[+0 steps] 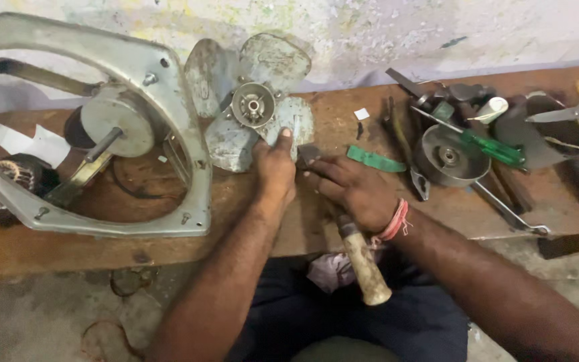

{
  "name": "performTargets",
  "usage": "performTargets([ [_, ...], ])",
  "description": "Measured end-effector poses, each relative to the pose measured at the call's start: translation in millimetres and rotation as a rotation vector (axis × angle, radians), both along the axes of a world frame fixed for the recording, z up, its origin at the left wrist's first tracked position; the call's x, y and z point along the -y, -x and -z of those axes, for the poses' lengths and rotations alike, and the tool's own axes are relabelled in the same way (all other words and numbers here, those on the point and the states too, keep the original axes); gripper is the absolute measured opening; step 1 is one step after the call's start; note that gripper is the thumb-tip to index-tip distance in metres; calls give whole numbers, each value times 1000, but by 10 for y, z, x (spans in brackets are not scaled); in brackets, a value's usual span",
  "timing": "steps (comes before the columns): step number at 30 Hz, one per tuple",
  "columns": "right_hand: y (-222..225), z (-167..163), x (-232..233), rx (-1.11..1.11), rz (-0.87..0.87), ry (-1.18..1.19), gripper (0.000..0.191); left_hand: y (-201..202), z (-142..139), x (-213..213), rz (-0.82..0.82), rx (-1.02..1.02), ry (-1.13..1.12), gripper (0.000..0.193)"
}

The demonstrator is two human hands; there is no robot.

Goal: The person uses a hammer and a chisel to scrape and clean the surface of a metal fan blade. They then use a screwdriver to scrape the blade further and remove debris.

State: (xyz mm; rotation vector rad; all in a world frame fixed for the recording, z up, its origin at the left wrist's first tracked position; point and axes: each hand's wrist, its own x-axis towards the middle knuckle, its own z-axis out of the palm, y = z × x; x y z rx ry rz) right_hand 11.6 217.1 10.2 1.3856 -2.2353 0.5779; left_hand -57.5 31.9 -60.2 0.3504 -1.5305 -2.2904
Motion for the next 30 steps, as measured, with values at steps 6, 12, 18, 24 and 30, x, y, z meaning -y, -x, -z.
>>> performTargets([
  [6,59,15,81,5,125,-67,54,-79,-44,-72,5,50,129,28],
  [12,73,45,78,21,76,-32,49,-108,-73,-94,-25,42,155,26],
  [18,41,49,86,81,119,-4,51,-90,-54,-92,-4,-21,140,24],
  [24,25,37,54,57,41,-6,48,-58,-61,-87,-55,50,254,24],
  [30,34,114,45,-20,84,-40,49,-123,-115,-93,-6,-1,287,25],
])
